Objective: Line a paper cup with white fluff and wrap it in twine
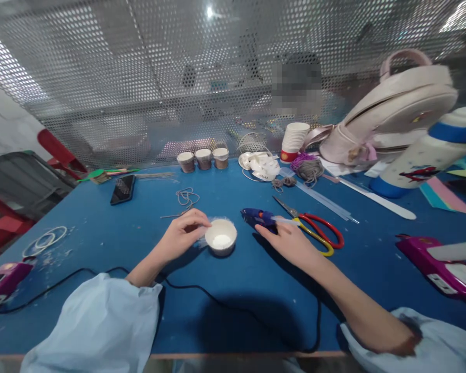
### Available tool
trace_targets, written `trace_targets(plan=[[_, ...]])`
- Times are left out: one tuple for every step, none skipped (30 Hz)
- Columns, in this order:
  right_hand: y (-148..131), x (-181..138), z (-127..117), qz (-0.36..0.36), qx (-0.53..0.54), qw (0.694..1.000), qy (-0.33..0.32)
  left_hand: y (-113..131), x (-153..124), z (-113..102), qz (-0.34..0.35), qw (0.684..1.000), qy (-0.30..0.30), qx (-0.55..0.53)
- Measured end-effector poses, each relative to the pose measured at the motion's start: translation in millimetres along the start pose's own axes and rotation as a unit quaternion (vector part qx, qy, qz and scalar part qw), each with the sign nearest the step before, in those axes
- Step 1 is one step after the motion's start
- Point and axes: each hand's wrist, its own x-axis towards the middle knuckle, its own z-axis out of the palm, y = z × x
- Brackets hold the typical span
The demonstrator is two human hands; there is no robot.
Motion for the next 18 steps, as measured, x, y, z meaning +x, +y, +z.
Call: trace_targets(plan=[[0,-3,-4,0.000,-0.012,1.000,-0.005,1,-1,1,0.000,1.000,0.003,-0.004],[1,-8,-9,0.000,-0.033,0.999,-0.007,1,-1,1,-0.001,1.000,0.005,-0.007],[2,-14,-14,0.001,-0.064,0.998,-0.005,2,-2,2,-0.001,1.000,0.008,-0.009],[1,-21,-20,0.001,-0.105,0.994,0.000,2,-3,2,-0.001,1.000,0.010,-0.012],[-1,-30,-27,-0.002,-0.144,0.990,0.010,1,-4,3,0.000,1.000,0.011,-0.014],[-5,-39,-34,-0.003,-0.174,0.985,0.018,1,-4,3,0.000,1.000,0.011,-0.017],[-11,-47,-41,0.000,-0.183,0.983,0.020,0,-5,3,0.001,1.000,0.011,-0.020],[-20,-53,-48,-0.013,-0.164,0.986,0.016,0,-5,3,0.002,1.000,0.010,-0.023],[-31,-57,-53,-0.039,-0.126,0.991,0.003,-1,-6,3,0.004,1.000,0.010,-0.027],[-43,-57,-56,-0.069,-0.081,0.994,-0.004,-1,-6,3,0.005,1.000,0.010,-0.029],[-54,-53,-57,-0.097,-0.047,0.994,-0.001,-1,-6,4,0.007,0.999,0.010,-0.032],[-64,-46,-55,-0.134,-0.023,0.991,0.008,-1,-7,4,0.009,0.999,0.012,-0.035],[-73,-35,-50,-0.159,-0.010,0.987,0.010,-1,-7,5,0.012,0.999,0.016,-0.037],[-78,-22,-44,-0.168,-0.003,0.986,0.002,0,-7,5,0.013,0.999,0.020,-0.038],[-81,-8,-35,-0.178,0.001,0.984,-0.012,1,-7,6,0.013,0.999,0.025,-0.038],[-82,6,-26,-0.186,0.010,0.982,-0.040,2,-8,7,0.012,0.999,0.031,-0.038],[-82,18,-18,-0.183,0.028,0.979,-0.080,3,-8,7,0.011,0.999,0.036,-0.036],[-80,29,-10,-0.171,0.051,0.976,-0.124,4,-8,8,0.010,0.999,0.039,-0.033]])
